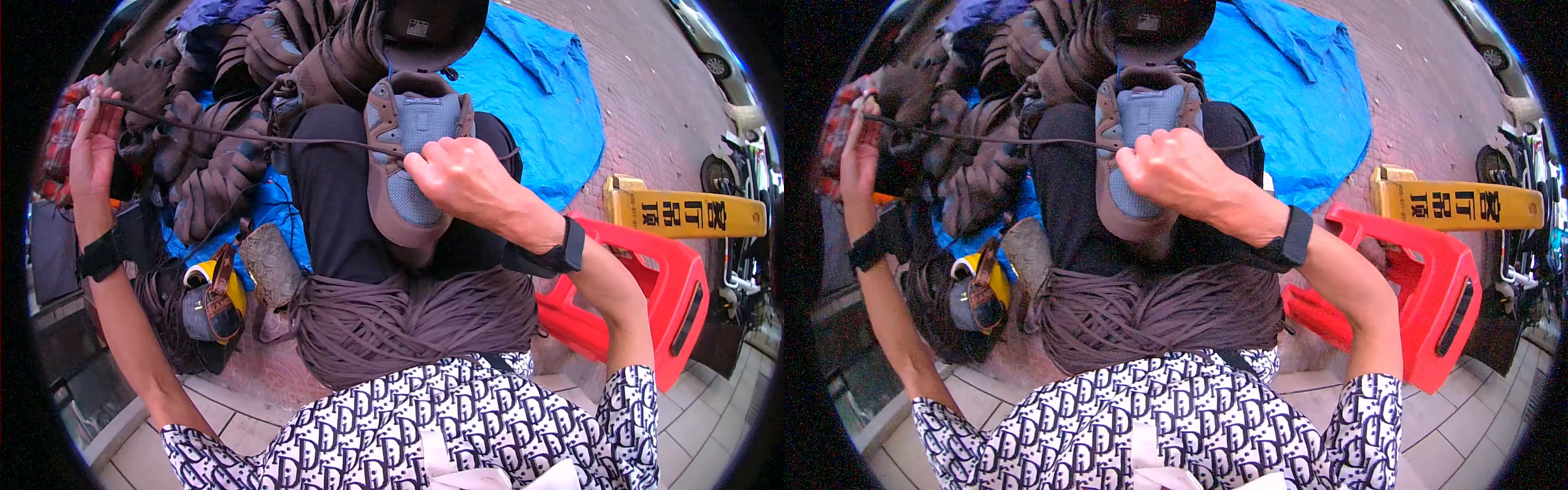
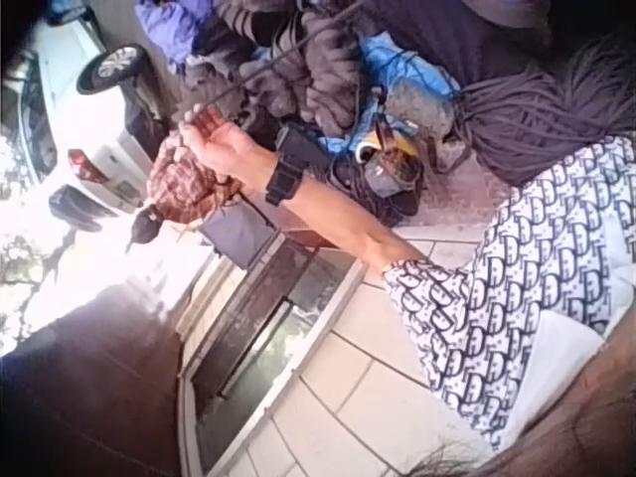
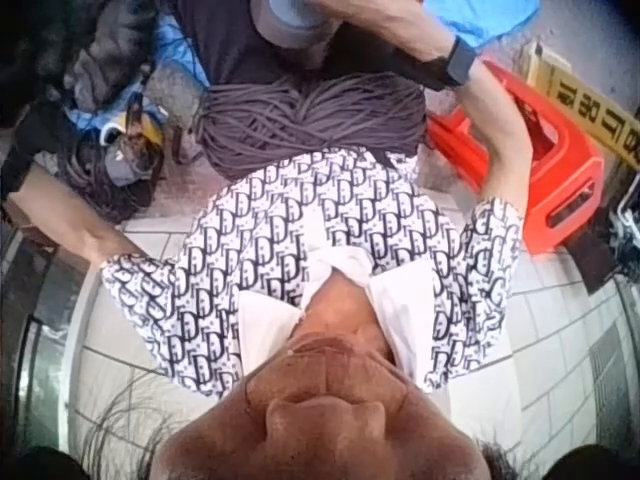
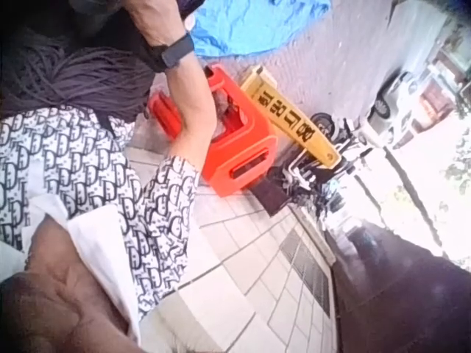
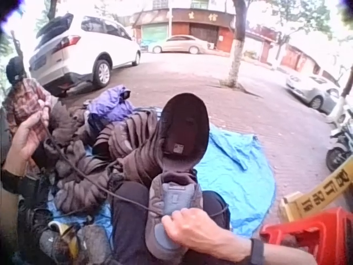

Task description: Lacing a brown and grey shoe as part of an outdoor footwear manufacturing setup.

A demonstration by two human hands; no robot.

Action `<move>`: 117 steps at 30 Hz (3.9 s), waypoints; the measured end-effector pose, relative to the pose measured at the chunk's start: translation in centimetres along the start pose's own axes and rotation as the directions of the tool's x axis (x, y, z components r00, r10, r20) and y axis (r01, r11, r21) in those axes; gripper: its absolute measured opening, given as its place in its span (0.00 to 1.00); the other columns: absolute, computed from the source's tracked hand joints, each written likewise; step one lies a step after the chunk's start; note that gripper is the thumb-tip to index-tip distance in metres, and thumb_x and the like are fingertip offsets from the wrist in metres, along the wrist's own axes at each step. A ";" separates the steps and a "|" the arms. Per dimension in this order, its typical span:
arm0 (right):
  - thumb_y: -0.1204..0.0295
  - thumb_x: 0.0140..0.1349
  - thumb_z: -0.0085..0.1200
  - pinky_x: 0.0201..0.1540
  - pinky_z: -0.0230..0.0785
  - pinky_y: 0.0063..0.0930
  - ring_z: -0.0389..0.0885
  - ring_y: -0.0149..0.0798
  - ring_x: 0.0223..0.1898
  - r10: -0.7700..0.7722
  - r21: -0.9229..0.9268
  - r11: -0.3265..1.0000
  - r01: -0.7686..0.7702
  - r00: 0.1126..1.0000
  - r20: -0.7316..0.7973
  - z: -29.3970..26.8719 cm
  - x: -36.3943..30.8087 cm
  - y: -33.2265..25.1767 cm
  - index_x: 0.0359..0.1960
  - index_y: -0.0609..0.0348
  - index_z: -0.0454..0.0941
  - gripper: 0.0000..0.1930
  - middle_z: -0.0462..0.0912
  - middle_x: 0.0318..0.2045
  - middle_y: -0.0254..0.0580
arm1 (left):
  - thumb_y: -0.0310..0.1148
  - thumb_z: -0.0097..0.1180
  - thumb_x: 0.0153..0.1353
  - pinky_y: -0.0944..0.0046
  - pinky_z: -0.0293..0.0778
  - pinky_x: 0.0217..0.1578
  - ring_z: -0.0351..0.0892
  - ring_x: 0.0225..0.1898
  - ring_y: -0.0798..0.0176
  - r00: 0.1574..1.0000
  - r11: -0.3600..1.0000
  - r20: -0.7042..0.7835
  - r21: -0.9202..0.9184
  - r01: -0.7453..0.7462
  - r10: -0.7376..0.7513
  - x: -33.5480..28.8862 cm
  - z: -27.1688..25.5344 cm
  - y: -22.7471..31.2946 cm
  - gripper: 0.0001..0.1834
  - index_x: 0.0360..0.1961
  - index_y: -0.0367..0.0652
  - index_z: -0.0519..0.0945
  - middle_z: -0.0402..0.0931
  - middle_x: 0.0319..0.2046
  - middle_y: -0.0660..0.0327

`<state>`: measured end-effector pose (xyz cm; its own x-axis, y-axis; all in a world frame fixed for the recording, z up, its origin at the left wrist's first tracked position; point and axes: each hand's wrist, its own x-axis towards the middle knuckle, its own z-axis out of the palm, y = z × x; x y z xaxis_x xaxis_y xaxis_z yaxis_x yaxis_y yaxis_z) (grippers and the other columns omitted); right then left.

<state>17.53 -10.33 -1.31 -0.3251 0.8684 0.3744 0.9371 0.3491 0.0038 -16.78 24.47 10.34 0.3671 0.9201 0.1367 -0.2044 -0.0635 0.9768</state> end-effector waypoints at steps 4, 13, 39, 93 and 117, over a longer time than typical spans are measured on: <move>0.73 0.46 0.47 0.19 0.69 0.32 0.76 0.40 0.20 0.040 0.139 0.990 -0.038 0.999 -0.018 -0.2 0.1 0.7 0.24 0.58 0.68 0.04 0.71 0.14 0.39 | 0.32 0.43 0.61 0.66 0.69 0.46 0.73 0.45 0.62 0.994 0.975 -0.002 0.191 0.110 -0.112 -2.0 3.9 -3.6 0.17 0.50 0.36 0.68 0.72 0.44 0.56; 0.85 0.37 0.48 0.22 0.66 0.26 0.73 0.35 0.19 0.285 0.745 0.595 -0.302 0.946 0.155 -1.7 -2.2 2.7 0.27 0.60 0.72 0.12 0.71 0.16 0.38 | 0.27 0.43 0.59 0.74 0.70 0.31 0.76 0.31 0.71 0.913 0.884 0.397 0.454 -0.107 -0.094 -11.7 19.5 -7.8 0.09 0.36 0.37 0.74 0.74 0.27 0.63; 0.82 0.39 0.52 0.27 0.66 0.19 0.74 0.28 0.23 0.539 0.864 0.374 -0.338 0.837 0.095 0.4 -2.8 2.8 0.26 0.63 0.75 0.09 0.74 0.20 0.37 | 0.24 0.48 0.47 0.56 0.69 0.23 0.73 0.24 0.47 0.584 0.479 0.806 0.551 -0.683 -0.094 -17.3 27.3 -12.5 0.06 0.28 0.38 0.68 0.70 0.20 0.50; 0.77 0.45 0.51 0.15 0.60 0.16 0.72 0.24 0.15 0.833 0.730 0.167 -0.663 0.490 0.255 -0.6 -8.7 8.5 0.25 0.61 0.78 0.05 0.77 0.16 0.35 | 0.22 0.44 0.60 0.69 0.67 0.52 0.68 0.50 0.62 0.992 0.952 -0.079 -0.300 0.067 -0.095 -7.2 -8.8 -4.4 0.16 0.49 0.30 0.65 0.68 0.48 0.51; 0.80 0.37 0.53 0.26 0.68 0.26 0.75 0.39 0.24 0.374 0.625 0.721 -0.298 0.927 0.010 -1.4 -1.9 2.0 0.26 0.59 0.74 0.10 0.74 0.20 0.40 | 0.32 0.47 0.60 0.68 0.71 0.43 0.75 0.39 0.66 0.999 0.990 -0.030 0.137 -0.019 0.023 -0.5 -2.6 -1.2 0.16 0.49 0.37 0.70 0.73 0.44 0.55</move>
<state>20.19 -11.80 -0.73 0.0479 0.9394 0.3395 0.6931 0.2134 -0.6885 -19.03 25.11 8.67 0.3348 0.9295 0.1545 -0.0850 -0.1335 0.9874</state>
